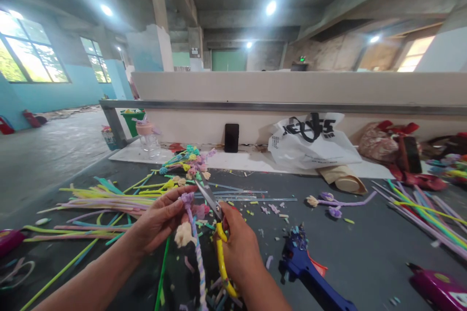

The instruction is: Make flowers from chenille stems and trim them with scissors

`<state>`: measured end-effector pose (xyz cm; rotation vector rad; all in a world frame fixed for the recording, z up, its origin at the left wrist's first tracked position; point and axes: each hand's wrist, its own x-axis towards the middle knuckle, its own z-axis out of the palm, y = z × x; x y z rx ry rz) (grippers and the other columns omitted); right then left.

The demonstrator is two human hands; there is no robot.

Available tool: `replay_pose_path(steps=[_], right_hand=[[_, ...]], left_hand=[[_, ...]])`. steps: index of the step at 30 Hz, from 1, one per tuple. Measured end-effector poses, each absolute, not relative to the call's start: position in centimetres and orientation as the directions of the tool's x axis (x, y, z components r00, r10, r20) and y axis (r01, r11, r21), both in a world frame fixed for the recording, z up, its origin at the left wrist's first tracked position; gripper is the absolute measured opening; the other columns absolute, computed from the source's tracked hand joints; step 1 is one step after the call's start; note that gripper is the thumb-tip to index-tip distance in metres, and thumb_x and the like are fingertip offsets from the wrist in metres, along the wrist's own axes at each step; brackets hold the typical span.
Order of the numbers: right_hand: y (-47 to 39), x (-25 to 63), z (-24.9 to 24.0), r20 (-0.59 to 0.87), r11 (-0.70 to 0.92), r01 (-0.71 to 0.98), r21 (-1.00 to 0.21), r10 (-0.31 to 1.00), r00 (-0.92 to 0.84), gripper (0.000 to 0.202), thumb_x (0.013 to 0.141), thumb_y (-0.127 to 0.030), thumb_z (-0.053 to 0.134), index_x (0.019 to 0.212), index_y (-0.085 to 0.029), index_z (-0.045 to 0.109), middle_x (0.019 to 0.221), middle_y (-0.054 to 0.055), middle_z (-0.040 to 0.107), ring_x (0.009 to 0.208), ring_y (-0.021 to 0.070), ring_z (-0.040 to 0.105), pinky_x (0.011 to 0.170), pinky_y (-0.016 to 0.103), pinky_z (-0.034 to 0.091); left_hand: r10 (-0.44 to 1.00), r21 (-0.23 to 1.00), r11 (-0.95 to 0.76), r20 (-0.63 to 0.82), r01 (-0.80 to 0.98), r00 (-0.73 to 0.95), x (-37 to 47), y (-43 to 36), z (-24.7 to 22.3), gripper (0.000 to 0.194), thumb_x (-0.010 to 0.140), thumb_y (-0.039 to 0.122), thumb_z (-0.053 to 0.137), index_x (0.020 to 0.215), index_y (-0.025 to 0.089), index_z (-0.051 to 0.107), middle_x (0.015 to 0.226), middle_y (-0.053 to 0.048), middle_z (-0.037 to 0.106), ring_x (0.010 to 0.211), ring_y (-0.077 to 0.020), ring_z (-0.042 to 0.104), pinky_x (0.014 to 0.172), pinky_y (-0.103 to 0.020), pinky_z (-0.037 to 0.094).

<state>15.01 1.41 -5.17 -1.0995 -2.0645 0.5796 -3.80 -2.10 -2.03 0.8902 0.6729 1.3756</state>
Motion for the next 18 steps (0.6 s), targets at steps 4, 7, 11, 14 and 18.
replay_pose_path(steps=[4, 7, 11, 14, 18], right_hand=[[1.32, 15.14, -5.05, 0.419, 0.618, 0.579, -0.532, 0.786, -0.454, 0.049, 0.067, -0.013, 0.049, 0.114, -0.028, 0.046, 0.101, 0.003, 0.059, 0.09, 0.0195, 0.057, 0.075, 0.03, 0.045], [1.31, 15.16, -5.09, 0.393, 0.623, 0.635, -0.457, 0.782, -0.484, 0.049, 0.068, -0.016, 0.053, 0.115, -0.028, 0.045, 0.101, 0.004, 0.059, 0.089, 0.0203, 0.058, 0.071, 0.03, 0.046], [1.42, 15.14, -5.21, 0.367, 0.63, 0.683, -0.369, 0.774, -0.516, 0.047, 0.073, -0.032, 0.055, 0.118, -0.029, 0.043, 0.104, 0.005, 0.058, 0.089, 0.0222, 0.059, 0.067, 0.03, 0.047], [1.25, 15.1, -5.03, 0.365, 0.635, 0.679, -0.37, 0.771, -0.522, 0.045, 0.076, -0.036, 0.054, 0.118, -0.029, 0.043, 0.103, 0.006, 0.057, 0.088, 0.0221, 0.059, 0.067, 0.03, 0.047], [0.75, 14.94, -4.49, 0.363, 0.646, 0.634, -0.424, 0.763, -0.535, 0.041, 0.076, -0.032, 0.054, 0.115, -0.026, 0.045, 0.099, 0.005, 0.058, 0.086, 0.0208, 0.059, 0.069, 0.03, 0.047]], left_hand=[[0.994, 0.849, -0.036, 0.087, -0.527, 0.072, -3.9, -1.82, -2.3, 0.022, 0.076, 0.022, 0.06, 0.098, 0.017, 0.056, 0.071, -0.002, 0.062, 0.049, -0.005, 0.054, 0.051, -0.016, 0.043], [0.991, 0.847, -0.073, 0.121, -0.527, 0.057, -4.03, -1.64, -2.66, 0.023, 0.073, 0.023, 0.064, 0.093, 0.018, 0.054, 0.068, 0.0, 0.063, 0.048, -0.0056, 0.054, 0.048, -0.015, 0.042], [0.988, 0.85, -0.109, 0.15, -0.515, 0.038, -4.04, -1.55, -2.95, 0.026, 0.069, 0.023, 0.068, 0.087, 0.019, 0.05, 0.065, 0.001, 0.062, 0.046, -0.0067, 0.054, 0.046, -0.016, 0.042], [0.984, 0.855, -0.133, 0.173, -0.5, 0.034, -3.96, -1.62, -2.97, 0.028, 0.068, 0.024, 0.069, 0.087, 0.019, 0.049, 0.064, 0.001, 0.061, 0.047, -0.0075, 0.055, 0.046, -0.017, 0.042], [0.978, 0.845, -0.143, 0.199, -0.515, 0.056, -3.73, -1.91, -2.77, 0.03, 0.068, 0.023, 0.069, 0.089, 0.019, 0.048, 0.067, 0.0, 0.062, 0.049, -0.0077, 0.056, 0.048, -0.018, 0.044]])
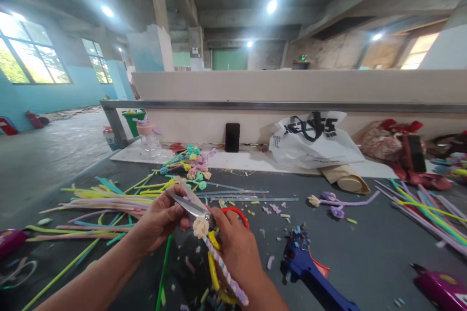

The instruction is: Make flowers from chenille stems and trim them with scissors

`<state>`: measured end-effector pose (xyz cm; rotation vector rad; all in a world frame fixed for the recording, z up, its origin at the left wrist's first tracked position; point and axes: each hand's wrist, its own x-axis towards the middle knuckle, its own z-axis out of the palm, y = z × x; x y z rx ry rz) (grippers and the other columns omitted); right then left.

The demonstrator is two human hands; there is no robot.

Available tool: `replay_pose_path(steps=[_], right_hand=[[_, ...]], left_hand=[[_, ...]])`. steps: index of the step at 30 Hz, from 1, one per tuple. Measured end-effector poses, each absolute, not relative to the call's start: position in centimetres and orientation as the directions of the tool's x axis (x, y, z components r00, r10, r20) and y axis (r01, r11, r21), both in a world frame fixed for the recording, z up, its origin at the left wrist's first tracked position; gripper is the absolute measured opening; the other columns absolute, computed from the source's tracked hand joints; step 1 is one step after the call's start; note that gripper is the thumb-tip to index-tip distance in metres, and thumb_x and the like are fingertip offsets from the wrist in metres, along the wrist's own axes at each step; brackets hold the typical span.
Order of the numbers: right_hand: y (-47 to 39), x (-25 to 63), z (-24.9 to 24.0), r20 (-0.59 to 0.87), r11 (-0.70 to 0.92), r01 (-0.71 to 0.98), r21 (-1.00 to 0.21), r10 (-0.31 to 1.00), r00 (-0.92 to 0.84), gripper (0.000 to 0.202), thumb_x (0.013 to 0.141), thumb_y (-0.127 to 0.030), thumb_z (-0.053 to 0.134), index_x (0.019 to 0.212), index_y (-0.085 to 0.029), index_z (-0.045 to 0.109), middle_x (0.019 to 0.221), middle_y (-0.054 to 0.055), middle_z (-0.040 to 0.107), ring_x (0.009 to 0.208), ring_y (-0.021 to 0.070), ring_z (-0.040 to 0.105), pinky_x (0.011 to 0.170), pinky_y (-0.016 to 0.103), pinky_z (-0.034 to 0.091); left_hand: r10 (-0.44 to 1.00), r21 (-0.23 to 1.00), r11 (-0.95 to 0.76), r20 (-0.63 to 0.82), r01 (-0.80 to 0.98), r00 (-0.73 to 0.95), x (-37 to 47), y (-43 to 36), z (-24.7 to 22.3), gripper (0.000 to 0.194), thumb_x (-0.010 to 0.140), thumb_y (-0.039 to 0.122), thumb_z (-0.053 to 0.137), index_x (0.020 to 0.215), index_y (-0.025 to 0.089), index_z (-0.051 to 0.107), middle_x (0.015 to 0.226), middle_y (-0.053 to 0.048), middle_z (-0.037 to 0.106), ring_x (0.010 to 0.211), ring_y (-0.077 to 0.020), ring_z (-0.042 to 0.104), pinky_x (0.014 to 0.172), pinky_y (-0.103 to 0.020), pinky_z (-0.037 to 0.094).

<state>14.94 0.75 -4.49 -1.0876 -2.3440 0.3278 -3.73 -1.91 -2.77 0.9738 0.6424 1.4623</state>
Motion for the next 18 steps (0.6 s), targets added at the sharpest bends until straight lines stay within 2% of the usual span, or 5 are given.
replay_pose_path(steps=[10, 14, 18], right_hand=[[1.2, 15.1, -4.9, 0.359, 0.656, 0.618, -0.434, 0.754, -0.549, 0.045, 0.074, -0.032, 0.056, 0.118, -0.025, 0.044, 0.102, 0.007, 0.058, 0.091, 0.0231, 0.058, 0.071, 0.032, 0.047], [1.3, 15.2, -5.1, 0.381, 0.676, 0.589, -0.442, 0.736, -0.559, 0.043, 0.074, -0.031, 0.056, 0.115, -0.022, 0.048, 0.095, 0.007, 0.061, 0.086, 0.0221, 0.06, 0.07, 0.031, 0.047], [1.3, 15.2, -5.8, 0.468, 0.711, 0.538, -0.452, 0.703, -0.536, 0.043, 0.072, -0.028, 0.057, 0.113, -0.021, 0.051, 0.086, 0.006, 0.063, 0.077, 0.0197, 0.06, 0.067, 0.028, 0.047]], left_hand=[[0.979, 0.847, -0.139, 0.197, -0.514, 0.06, -3.6, -2.0, -2.7, 0.03, 0.068, 0.019, 0.068, 0.088, 0.019, 0.047, 0.063, 0.002, 0.062, 0.048, -0.0077, 0.056, 0.047, -0.017, 0.043], [0.976, 0.85, -0.148, 0.208, -0.506, 0.062, -3.7, -1.8, -2.9, 0.028, 0.07, 0.02, 0.067, 0.088, 0.019, 0.046, 0.06, 0.002, 0.062, 0.047, -0.0077, 0.056, 0.047, -0.017, 0.043], [0.973, 0.851, -0.159, 0.22, -0.5, 0.066, -3.7, -1.9, -2.9, 0.026, 0.07, 0.02, 0.067, 0.087, 0.02, 0.047, 0.06, 0.003, 0.062, 0.046, -0.0075, 0.056, 0.047, -0.017, 0.043]])
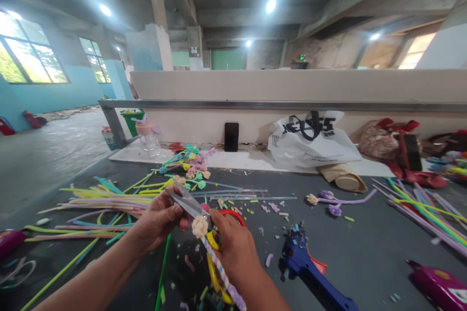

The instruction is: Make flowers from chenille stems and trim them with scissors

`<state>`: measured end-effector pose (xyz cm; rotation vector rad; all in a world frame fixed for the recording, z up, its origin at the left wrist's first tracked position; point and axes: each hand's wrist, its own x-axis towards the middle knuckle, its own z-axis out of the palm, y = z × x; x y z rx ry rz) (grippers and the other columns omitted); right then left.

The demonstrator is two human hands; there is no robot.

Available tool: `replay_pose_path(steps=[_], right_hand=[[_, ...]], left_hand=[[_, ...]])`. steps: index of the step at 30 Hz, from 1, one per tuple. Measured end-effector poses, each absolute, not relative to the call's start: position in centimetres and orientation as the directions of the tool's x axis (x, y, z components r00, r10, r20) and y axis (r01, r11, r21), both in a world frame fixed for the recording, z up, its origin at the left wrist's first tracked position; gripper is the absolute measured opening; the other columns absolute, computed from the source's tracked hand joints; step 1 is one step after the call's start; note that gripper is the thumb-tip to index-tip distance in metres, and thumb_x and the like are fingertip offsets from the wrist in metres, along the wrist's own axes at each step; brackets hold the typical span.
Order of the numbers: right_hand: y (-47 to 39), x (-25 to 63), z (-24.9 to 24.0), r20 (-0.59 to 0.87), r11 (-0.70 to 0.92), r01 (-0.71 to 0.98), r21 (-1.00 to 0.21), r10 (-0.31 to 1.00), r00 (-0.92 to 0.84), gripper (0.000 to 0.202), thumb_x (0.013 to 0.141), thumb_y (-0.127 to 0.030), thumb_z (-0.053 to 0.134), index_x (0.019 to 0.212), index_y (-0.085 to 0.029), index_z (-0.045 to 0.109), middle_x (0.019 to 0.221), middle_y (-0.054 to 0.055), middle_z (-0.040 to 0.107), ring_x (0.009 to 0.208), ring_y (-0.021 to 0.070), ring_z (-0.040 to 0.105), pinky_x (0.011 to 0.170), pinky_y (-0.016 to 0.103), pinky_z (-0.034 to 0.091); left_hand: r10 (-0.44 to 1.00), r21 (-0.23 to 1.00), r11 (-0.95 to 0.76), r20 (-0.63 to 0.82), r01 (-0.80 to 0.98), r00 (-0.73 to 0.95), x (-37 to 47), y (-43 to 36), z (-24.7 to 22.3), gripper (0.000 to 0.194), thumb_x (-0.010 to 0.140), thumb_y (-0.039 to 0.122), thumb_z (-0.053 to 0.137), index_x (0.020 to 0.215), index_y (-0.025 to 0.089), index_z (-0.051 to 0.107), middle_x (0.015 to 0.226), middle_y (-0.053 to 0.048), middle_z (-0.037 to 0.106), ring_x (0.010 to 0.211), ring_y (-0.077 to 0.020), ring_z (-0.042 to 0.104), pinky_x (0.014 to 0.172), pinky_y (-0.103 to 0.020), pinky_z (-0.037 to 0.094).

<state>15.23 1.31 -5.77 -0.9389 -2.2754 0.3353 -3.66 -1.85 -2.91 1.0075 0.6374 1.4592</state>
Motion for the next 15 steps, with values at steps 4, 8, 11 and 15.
replay_pose_path(steps=[4, 8, 11, 15], right_hand=[[1.0, 15.1, -6.0, 0.448, 0.708, 0.471, -0.526, 0.702, -0.555, 0.044, 0.071, -0.028, 0.056, 0.114, -0.021, 0.051, 0.076, 0.002, 0.063, 0.062, 0.0148, 0.057, 0.057, 0.023, 0.045], [0.2, 14.5, -5.3, 0.404, 0.646, 0.408, -0.646, 0.742, -0.536, 0.04, 0.073, -0.027, 0.054, 0.113, -0.021, 0.052, 0.077, 0.002, 0.063, 0.062, 0.0142, 0.057, 0.058, 0.023, 0.045], [0.3, 14.1, -5.1, 0.363, 0.558, 0.419, -0.716, 0.811, -0.459, 0.035, 0.072, -0.028, 0.055, 0.106, -0.024, 0.057, 0.075, -0.001, 0.061, 0.065, 0.0152, 0.057, 0.061, 0.024, 0.046], [1.4, 14.2, -5.3, 0.351, 0.424, 0.283, -0.86, 0.895, -0.275, 0.027, 0.073, -0.024, 0.053, 0.099, -0.022, 0.058, 0.069, -0.002, 0.06, 0.064, 0.0157, 0.057, 0.058, 0.023, 0.046]], left_hand=[[0.976, 0.857, -0.153, 0.21, -0.492, 0.063, -3.4, -2.1, -2.4, 0.027, 0.066, 0.024, 0.07, 0.083, 0.017, 0.05, 0.059, 0.002, 0.062, 0.044, -0.0074, 0.055, 0.045, -0.017, 0.043], [0.977, 0.861, -0.149, 0.203, -0.486, 0.06, -3.4, -2.2, -2.1, 0.03, 0.063, 0.026, 0.072, 0.083, 0.016, 0.052, 0.059, 0.001, 0.062, 0.044, -0.0077, 0.055, 0.045, -0.017, 0.043], [0.983, 0.868, -0.138, 0.179, -0.477, 0.042, -3.5, -2.0, -2.3, 0.03, 0.064, 0.023, 0.072, 0.086, 0.016, 0.052, 0.058, 0.001, 0.062, 0.046, -0.0079, 0.055, 0.047, -0.017, 0.042], [0.99, 0.87, -0.118, 0.142, -0.478, 0.015, -3.6, -1.7, -2.4, 0.027, 0.067, 0.022, 0.069, 0.085, 0.017, 0.051, 0.064, 0.0, 0.062, 0.051, -0.0085, 0.056, 0.051, -0.019, 0.044]])
